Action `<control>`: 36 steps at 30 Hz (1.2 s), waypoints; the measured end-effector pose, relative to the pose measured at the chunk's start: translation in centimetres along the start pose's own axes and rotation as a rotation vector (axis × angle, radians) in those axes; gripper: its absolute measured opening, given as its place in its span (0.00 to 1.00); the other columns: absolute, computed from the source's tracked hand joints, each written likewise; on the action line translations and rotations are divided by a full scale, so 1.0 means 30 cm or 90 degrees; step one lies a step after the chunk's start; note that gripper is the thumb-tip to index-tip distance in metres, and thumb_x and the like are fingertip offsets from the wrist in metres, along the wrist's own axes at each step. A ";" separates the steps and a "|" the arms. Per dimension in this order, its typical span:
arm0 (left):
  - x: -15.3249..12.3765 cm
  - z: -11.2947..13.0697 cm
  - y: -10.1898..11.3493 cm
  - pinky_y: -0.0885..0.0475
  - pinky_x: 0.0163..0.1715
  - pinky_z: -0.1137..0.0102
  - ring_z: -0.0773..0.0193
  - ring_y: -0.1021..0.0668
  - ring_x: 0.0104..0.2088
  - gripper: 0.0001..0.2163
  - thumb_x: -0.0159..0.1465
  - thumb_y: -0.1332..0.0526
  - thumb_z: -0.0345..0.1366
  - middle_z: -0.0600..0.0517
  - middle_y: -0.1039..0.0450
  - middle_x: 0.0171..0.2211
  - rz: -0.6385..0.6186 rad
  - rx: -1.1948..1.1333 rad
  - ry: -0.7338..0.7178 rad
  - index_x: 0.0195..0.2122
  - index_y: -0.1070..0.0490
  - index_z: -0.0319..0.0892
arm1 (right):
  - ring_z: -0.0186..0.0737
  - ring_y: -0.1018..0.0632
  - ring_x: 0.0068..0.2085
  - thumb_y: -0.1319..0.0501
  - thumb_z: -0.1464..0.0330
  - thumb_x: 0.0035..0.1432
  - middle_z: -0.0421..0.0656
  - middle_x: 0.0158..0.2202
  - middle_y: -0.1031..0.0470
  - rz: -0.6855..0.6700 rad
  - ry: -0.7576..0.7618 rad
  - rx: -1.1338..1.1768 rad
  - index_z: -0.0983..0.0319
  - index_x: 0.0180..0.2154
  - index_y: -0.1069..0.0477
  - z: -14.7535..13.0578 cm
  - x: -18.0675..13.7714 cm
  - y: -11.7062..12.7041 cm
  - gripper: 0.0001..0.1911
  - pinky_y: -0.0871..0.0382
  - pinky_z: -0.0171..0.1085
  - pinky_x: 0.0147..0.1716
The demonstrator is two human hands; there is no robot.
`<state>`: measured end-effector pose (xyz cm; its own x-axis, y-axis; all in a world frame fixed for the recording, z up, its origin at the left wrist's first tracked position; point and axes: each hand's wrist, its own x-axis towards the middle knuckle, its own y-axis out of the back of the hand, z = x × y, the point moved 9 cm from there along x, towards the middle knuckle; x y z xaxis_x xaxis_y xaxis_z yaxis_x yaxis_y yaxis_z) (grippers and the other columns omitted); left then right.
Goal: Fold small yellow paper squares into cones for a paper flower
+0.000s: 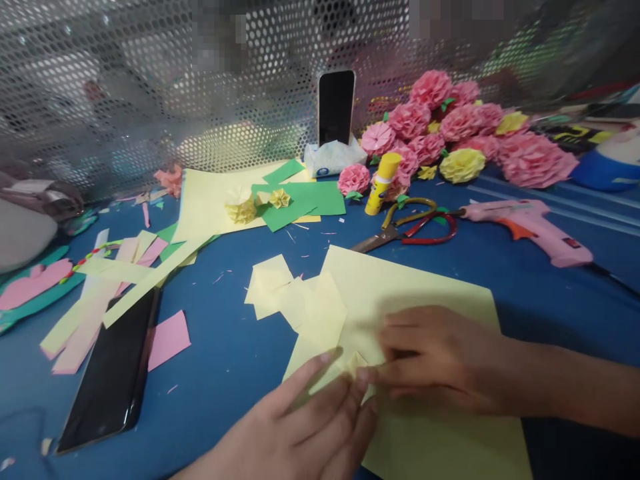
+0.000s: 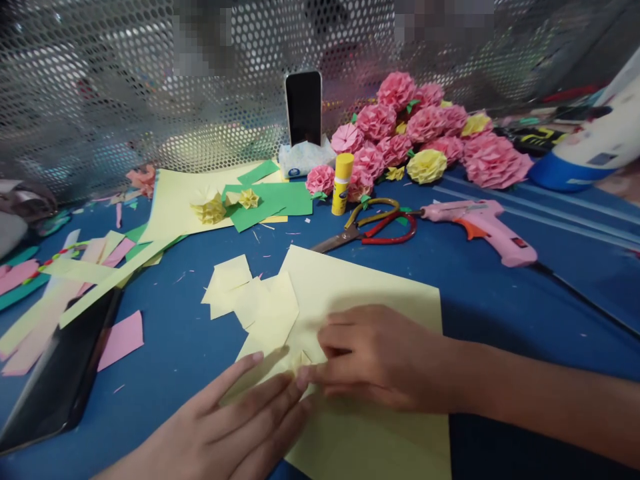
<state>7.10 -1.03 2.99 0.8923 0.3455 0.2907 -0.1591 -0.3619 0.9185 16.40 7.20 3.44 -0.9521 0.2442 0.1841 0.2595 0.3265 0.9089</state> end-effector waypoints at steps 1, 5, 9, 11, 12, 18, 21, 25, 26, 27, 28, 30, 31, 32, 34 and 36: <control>0.005 0.004 0.002 0.54 0.71 0.51 0.59 0.26 0.57 0.16 0.73 0.48 0.30 0.50 0.25 0.56 0.008 0.016 -0.002 0.59 0.29 0.39 | 0.39 0.34 0.30 0.47 0.67 0.72 0.42 0.30 0.29 -0.007 -0.002 -0.005 0.60 0.50 0.25 0.000 -0.005 -0.006 0.13 0.46 0.38 0.28; 0.007 0.002 0.014 0.50 0.70 0.53 0.62 0.20 0.50 0.13 0.73 0.45 0.32 0.55 0.22 0.48 0.073 0.022 0.052 0.52 0.24 0.45 | 0.42 0.28 0.33 0.52 0.73 0.70 0.45 0.33 0.24 -0.023 -0.020 0.008 0.61 0.53 0.27 0.010 -0.026 -0.032 0.19 0.36 0.40 0.34; 0.005 -0.003 0.017 0.50 0.71 0.53 0.62 0.20 0.50 0.12 0.72 0.44 0.29 0.56 0.21 0.46 0.089 -0.018 0.067 0.52 0.23 0.44 | 0.47 0.24 0.39 0.53 0.75 0.67 0.49 0.38 0.21 -0.036 -0.037 0.004 0.61 0.56 0.29 0.012 -0.035 -0.038 0.22 0.32 0.43 0.40; 0.009 -0.011 0.023 0.51 0.71 0.53 0.61 0.21 0.50 0.13 0.72 0.44 0.29 0.56 0.21 0.46 0.090 -0.033 0.066 0.52 0.24 0.42 | 0.46 0.24 0.38 0.52 0.74 0.68 0.49 0.37 0.22 -0.048 -0.055 0.010 0.62 0.54 0.27 0.014 -0.024 -0.029 0.20 0.33 0.42 0.37; 0.011 -0.014 0.025 0.51 0.71 0.54 0.61 0.21 0.51 0.13 0.72 0.45 0.29 0.55 0.21 0.46 0.086 -0.043 0.066 0.53 0.24 0.41 | 0.45 0.25 0.36 0.52 0.73 0.69 0.48 0.35 0.23 -0.051 -0.065 0.024 0.62 0.52 0.26 0.016 -0.015 -0.023 0.19 0.34 0.41 0.35; 0.007 -0.017 0.020 0.52 0.71 0.53 0.59 0.23 0.55 0.13 0.72 0.45 0.30 0.52 0.22 0.49 0.068 -0.092 0.071 0.53 0.25 0.39 | 0.36 0.25 0.36 0.47 0.69 0.72 0.44 0.37 0.25 0.030 -0.168 0.157 0.63 0.44 0.24 0.068 0.029 0.011 0.13 0.36 0.34 0.35; 0.002 -0.012 0.013 0.49 0.70 0.53 0.56 0.25 0.57 0.13 0.72 0.45 0.31 0.52 0.22 0.51 0.066 -0.085 0.071 0.54 0.25 0.40 | 0.35 0.24 0.37 0.42 0.70 0.68 0.42 0.40 0.24 0.049 -0.223 0.189 0.61 0.45 0.26 0.096 0.029 -0.011 0.08 0.36 0.33 0.37; 0.004 -0.010 0.007 0.39 0.66 0.56 0.54 0.25 0.58 0.14 0.73 0.46 0.31 0.52 0.23 0.51 0.051 -0.079 0.059 0.55 0.26 0.41 | 0.34 0.25 0.35 0.40 0.74 0.64 0.40 0.38 0.25 0.023 -0.262 0.220 0.61 0.40 0.27 0.110 0.026 -0.044 0.05 0.37 0.33 0.34; 0.005 -0.009 0.007 0.37 0.65 0.56 0.53 0.25 0.58 0.14 0.73 0.47 0.31 0.51 0.23 0.51 0.046 -0.079 0.054 0.56 0.26 0.41 | 0.34 0.25 0.34 0.40 0.74 0.63 0.40 0.38 0.25 0.024 -0.263 0.225 0.61 0.40 0.27 0.112 0.026 -0.045 0.05 0.38 0.33 0.34; 0.006 -0.009 0.007 0.35 0.64 0.56 0.53 0.25 0.58 0.15 0.73 0.47 0.31 0.51 0.23 0.51 0.041 -0.079 0.049 0.56 0.27 0.41 | 0.34 0.26 0.34 0.39 0.74 0.63 0.40 0.38 0.25 0.026 -0.262 0.230 0.61 0.39 0.28 0.113 0.026 -0.045 0.04 0.38 0.33 0.33; 0.007 -0.010 0.007 0.34 0.63 0.57 0.52 0.26 0.58 0.15 0.73 0.47 0.31 0.51 0.24 0.51 0.034 -0.081 0.044 0.57 0.27 0.40 | 0.33 0.26 0.34 0.39 0.74 0.63 0.39 0.38 0.26 0.029 -0.259 0.235 0.61 0.39 0.28 0.114 0.026 -0.045 0.04 0.38 0.33 0.33; 0.010 -0.010 0.004 0.33 0.63 0.57 0.51 0.26 0.59 0.15 0.73 0.46 0.31 0.49 0.24 0.52 0.017 -0.086 0.028 0.58 0.28 0.40 | 0.34 0.25 0.35 0.39 0.74 0.63 0.39 0.38 0.26 0.029 -0.254 0.244 0.60 0.39 0.28 0.116 0.026 -0.047 0.04 0.38 0.33 0.34; 0.011 -0.011 0.003 0.33 0.63 0.57 0.51 0.26 0.59 0.15 0.73 0.46 0.32 0.49 0.25 0.53 0.009 -0.089 0.021 0.58 0.28 0.39 | 0.34 0.25 0.36 0.39 0.74 0.63 0.39 0.38 0.26 0.030 -0.251 0.246 0.60 0.40 0.28 0.116 0.026 -0.048 0.04 0.38 0.33 0.35; 0.011 -0.012 0.003 0.34 0.64 0.56 0.51 0.26 0.59 0.15 0.73 0.45 0.32 0.49 0.25 0.53 0.003 -0.091 0.016 0.58 0.28 0.39 | 0.34 0.25 0.37 0.39 0.74 0.64 0.39 0.38 0.26 0.028 -0.249 0.247 0.60 0.40 0.28 0.116 0.025 -0.050 0.04 0.38 0.33 0.36; 0.012 -0.014 0.002 0.36 0.65 0.56 0.52 0.26 0.59 0.15 0.72 0.45 0.31 0.49 0.25 0.53 0.000 -0.095 0.008 0.58 0.28 0.39 | 0.35 0.25 0.37 0.40 0.73 0.65 0.39 0.39 0.26 0.026 -0.246 0.241 0.60 0.40 0.28 0.113 0.025 -0.051 0.03 0.38 0.34 0.37; 0.011 -0.013 -0.002 0.37 0.66 0.56 0.52 0.25 0.58 0.14 0.72 0.44 0.31 0.50 0.25 0.52 0.001 -0.097 0.007 0.57 0.28 0.39 | 0.36 0.26 0.37 0.40 0.70 0.67 0.40 0.39 0.26 0.023 -0.243 0.229 0.60 0.39 0.29 0.109 0.025 -0.051 0.02 0.39 0.34 0.36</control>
<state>7.25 -0.55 3.14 0.8878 0.3544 0.2935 -0.2228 -0.2270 0.9481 15.82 9.87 0.95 -0.8323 0.5544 0.0022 0.3941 0.5889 0.7057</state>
